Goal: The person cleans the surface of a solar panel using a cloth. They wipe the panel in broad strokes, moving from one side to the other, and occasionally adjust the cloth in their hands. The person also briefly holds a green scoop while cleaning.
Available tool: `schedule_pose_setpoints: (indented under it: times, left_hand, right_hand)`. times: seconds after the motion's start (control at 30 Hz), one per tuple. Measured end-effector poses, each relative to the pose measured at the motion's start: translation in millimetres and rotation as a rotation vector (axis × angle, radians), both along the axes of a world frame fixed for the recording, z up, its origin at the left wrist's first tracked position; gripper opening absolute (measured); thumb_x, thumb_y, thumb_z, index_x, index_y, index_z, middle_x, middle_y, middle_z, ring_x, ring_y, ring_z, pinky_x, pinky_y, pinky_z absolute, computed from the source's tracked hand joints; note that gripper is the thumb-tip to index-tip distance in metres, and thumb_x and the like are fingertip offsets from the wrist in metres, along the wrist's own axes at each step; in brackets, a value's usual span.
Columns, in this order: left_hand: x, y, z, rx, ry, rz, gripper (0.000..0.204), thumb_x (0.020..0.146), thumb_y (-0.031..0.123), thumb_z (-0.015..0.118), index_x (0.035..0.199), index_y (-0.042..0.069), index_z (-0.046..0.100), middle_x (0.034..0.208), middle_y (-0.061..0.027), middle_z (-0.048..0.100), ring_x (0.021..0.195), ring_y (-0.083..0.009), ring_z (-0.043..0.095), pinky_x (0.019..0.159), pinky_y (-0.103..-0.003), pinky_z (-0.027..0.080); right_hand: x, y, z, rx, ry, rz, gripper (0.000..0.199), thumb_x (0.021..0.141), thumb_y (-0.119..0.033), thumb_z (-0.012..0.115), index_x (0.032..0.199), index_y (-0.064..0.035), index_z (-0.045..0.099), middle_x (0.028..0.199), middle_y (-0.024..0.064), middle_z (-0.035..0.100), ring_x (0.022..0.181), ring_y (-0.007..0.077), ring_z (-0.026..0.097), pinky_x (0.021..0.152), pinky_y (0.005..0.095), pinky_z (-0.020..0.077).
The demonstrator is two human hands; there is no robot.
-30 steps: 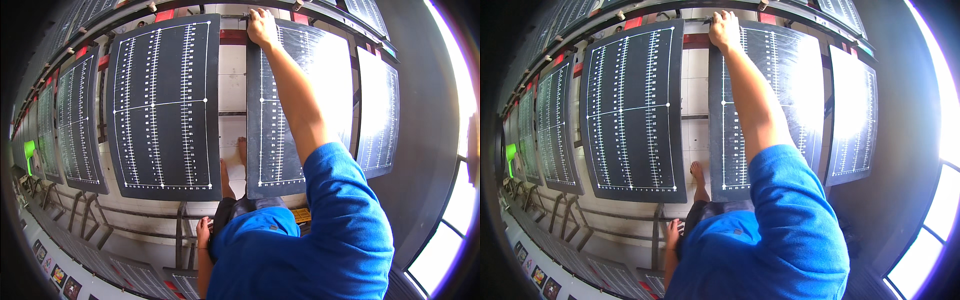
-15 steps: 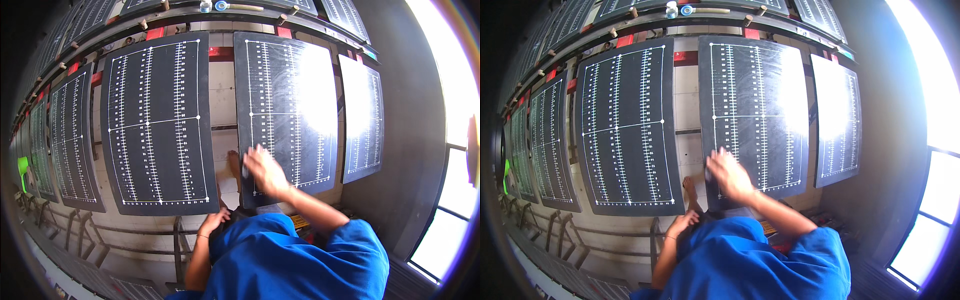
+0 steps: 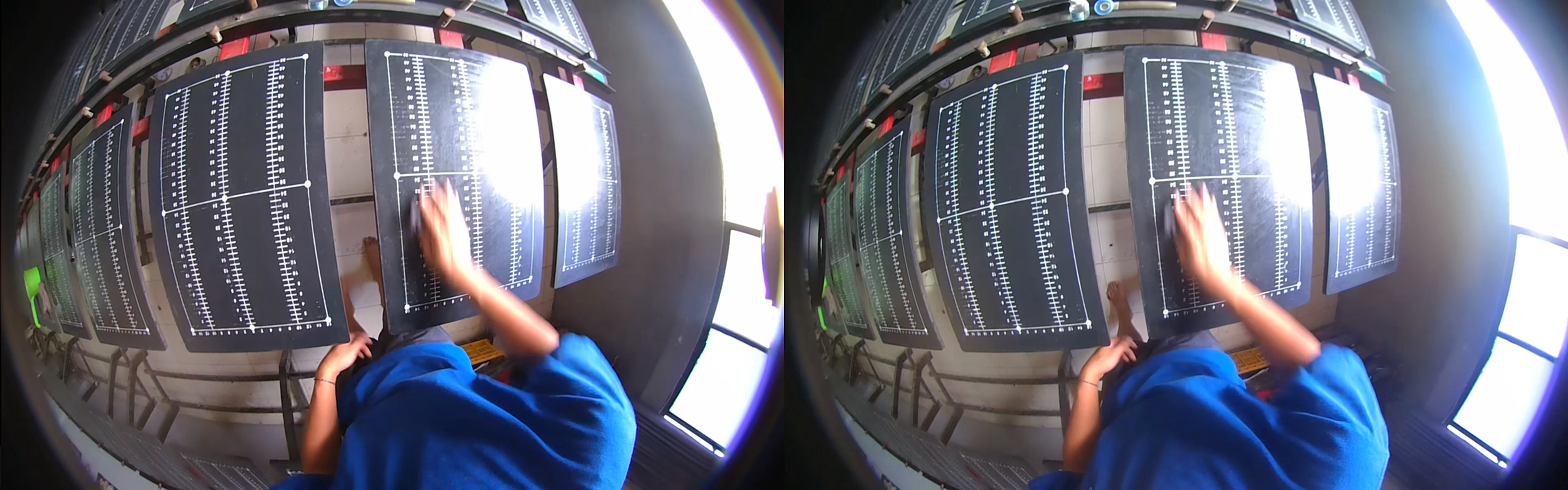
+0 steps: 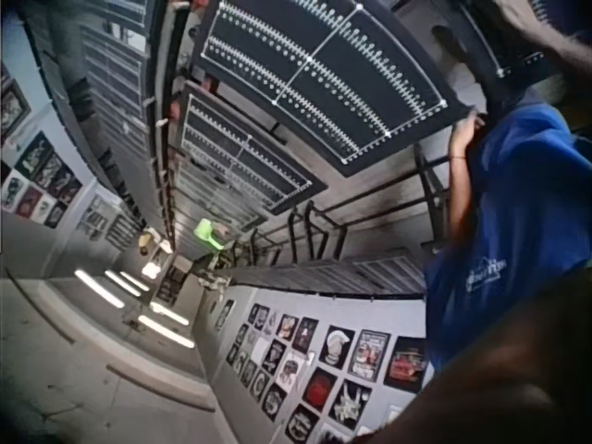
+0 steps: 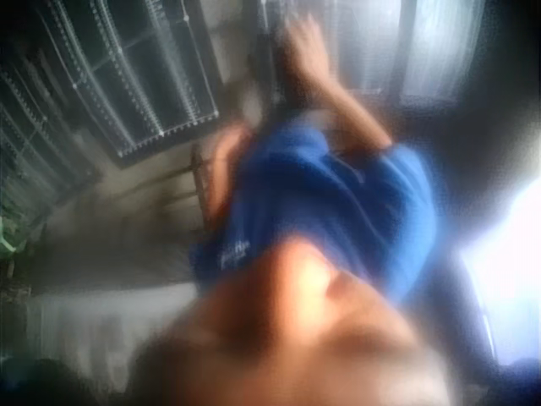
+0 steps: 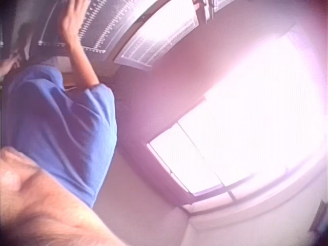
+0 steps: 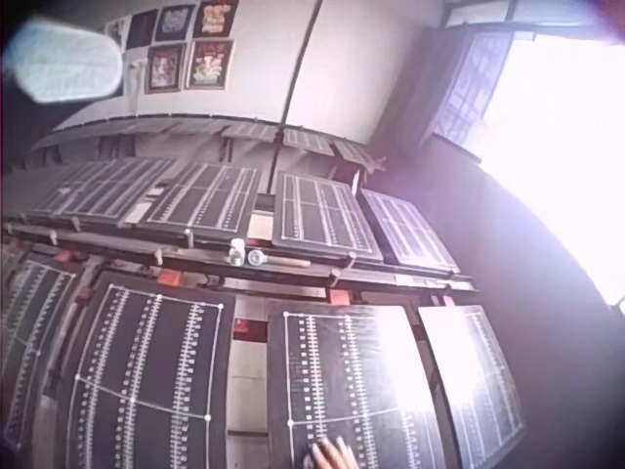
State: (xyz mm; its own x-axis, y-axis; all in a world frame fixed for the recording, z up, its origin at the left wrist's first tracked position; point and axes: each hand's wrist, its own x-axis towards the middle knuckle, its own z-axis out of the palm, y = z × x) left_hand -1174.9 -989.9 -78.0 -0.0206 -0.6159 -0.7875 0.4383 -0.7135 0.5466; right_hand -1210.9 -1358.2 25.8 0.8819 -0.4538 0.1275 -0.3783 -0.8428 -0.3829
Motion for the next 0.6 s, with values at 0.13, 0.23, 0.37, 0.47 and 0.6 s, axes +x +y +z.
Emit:
schedule_pose_setpoints:
  times: [0.13, 0.23, 0.37, 0.47, 0.6]
  left_hand:
    - [-22, 39, -84, 0.010, -0.615, 0.527, 0.031, 0.103, 0.031, 0.054, 0.108, 0.004, 0.067, 0.093, -0.0076, 0.070, 0.075, -0.0169, 0.066, 0.068, -0.032, 0.054]
    - [-13, 91, -93, 0.320, -0.401, 0.557, 0.031, 0.102, 0.033, 0.054, 0.109, 0.004, 0.066, 0.093, -0.0075, 0.070, 0.073, -0.0172, 0.067, 0.066, -0.033, 0.054]
    - [-28, 153, -80, 0.567, -0.256, 0.535, 0.033, 0.100, 0.037, 0.055, 0.111, 0.008, 0.065, 0.091, -0.0071, 0.071, 0.071, -0.0156, 0.066, 0.063, -0.034, 0.053]
    - [-15, 158, -63, 0.588, -0.283, 0.426, 0.034, 0.100, 0.039, 0.055, 0.110, 0.008, 0.064, 0.091, -0.0069, 0.071, 0.070, -0.0164, 0.065, 0.061, -0.032, 0.052]
    - [-10, 140, -57, 0.543, -0.344, 0.343, 0.035, 0.100, 0.039, 0.055, 0.109, 0.007, 0.065, 0.095, -0.0091, 0.071, 0.076, -0.0177, 0.067, 0.065, -0.033, 0.053]
  right_hand:
    - [-163, 122, 3, 0.129, 0.243, -0.052, 0.065, 0.080, -0.008, 0.072, 0.142, -0.0020, 0.053, 0.151, 0.0256, 0.042, 0.143, 0.0500, 0.035, 0.117, 0.0622, 0.0282]
    - [-94, 59, 9, 0.082, 0.227, -0.114, 0.064, 0.086, -0.003, 0.060, 0.147, 0.0032, 0.044, 0.152, 0.0289, 0.039, 0.143, 0.0524, 0.033, 0.116, 0.0663, 0.0243]
    - [77, -115, -11, -0.159, -0.021, -0.149, 0.063, 0.091, -0.007, 0.055, 0.150, 0.0033, 0.036, 0.153, 0.0281, 0.038, 0.144, 0.0509, 0.031, 0.119, 0.0602, 0.0221]
    - [150, -269, -43, -0.407, -0.253, -0.236, 0.054, 0.096, -0.018, 0.051, 0.146, 0.0019, 0.043, 0.147, 0.0280, 0.046, 0.137, 0.0532, 0.040, 0.115, 0.0620, 0.0304]
    - [155, -280, -37, -0.318, -0.221, -0.231, 0.048, 0.098, -0.017, 0.048, 0.142, 0.0017, 0.047, 0.147, 0.0276, 0.047, 0.137, 0.0514, 0.041, 0.114, 0.0592, 0.0325]
